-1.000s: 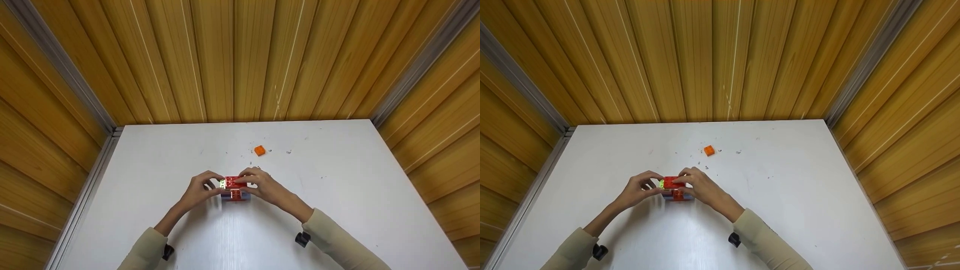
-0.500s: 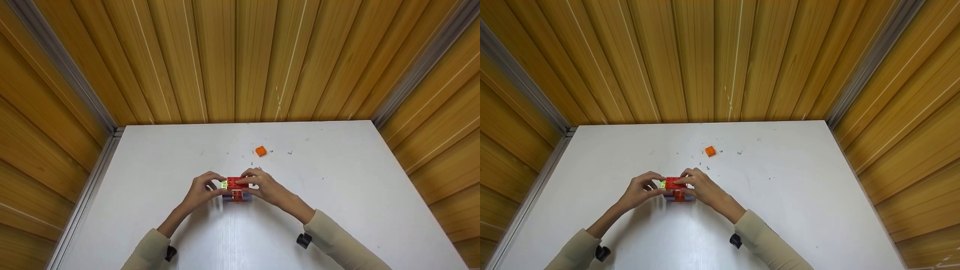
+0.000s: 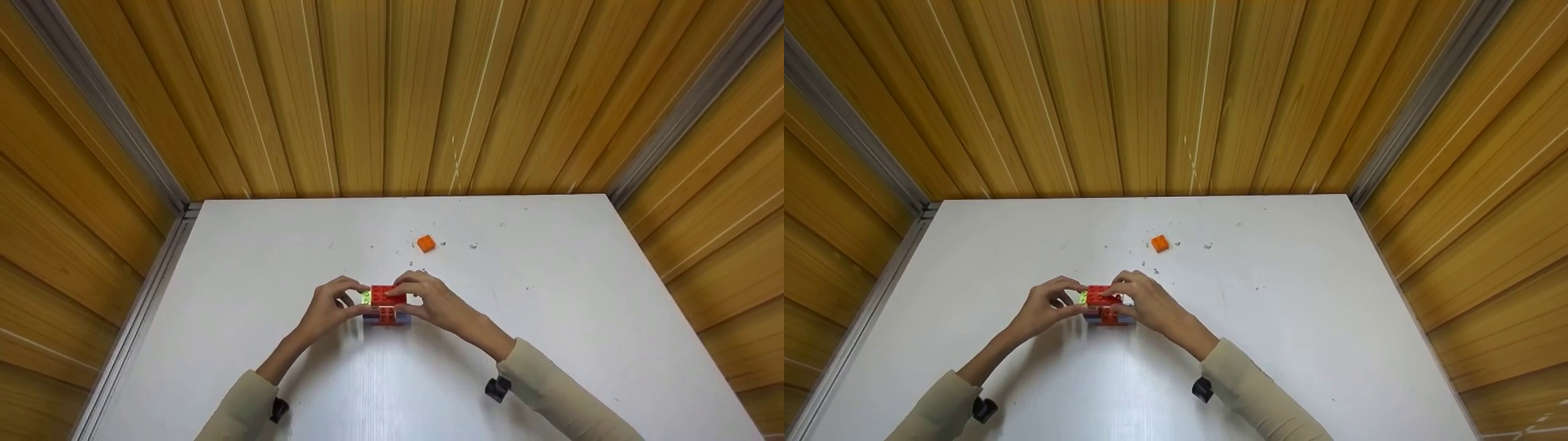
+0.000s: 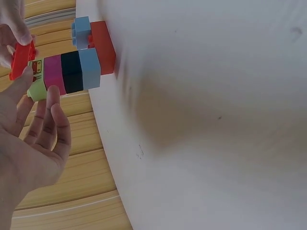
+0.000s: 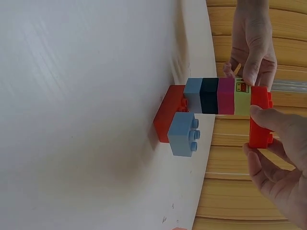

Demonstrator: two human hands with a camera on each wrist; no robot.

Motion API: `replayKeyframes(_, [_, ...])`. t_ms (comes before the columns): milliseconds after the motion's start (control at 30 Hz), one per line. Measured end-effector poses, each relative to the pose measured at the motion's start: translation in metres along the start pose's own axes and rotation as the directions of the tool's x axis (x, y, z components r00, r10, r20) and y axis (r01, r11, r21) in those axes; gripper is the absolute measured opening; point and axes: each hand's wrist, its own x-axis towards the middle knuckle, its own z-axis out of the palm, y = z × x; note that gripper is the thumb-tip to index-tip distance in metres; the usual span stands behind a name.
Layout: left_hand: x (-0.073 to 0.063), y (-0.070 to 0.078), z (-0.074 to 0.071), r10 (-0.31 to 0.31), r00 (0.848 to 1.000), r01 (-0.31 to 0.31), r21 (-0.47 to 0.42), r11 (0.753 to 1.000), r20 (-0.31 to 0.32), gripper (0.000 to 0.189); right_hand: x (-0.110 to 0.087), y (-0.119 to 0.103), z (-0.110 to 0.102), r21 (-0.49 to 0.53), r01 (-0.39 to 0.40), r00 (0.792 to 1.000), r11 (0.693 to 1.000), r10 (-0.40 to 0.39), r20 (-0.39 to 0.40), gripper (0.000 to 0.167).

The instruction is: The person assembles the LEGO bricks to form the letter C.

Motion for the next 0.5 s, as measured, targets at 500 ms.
replayKeyframes(500, [0.001, 0.002, -0.003, 0.033, 0.999, -0.034, 0.065, 0.997, 0.020, 0.033, 0.007, 0.042, -0.028, 0.304, -0.172, 0.984, 0.937, 0.177, 0.011, 0.051])
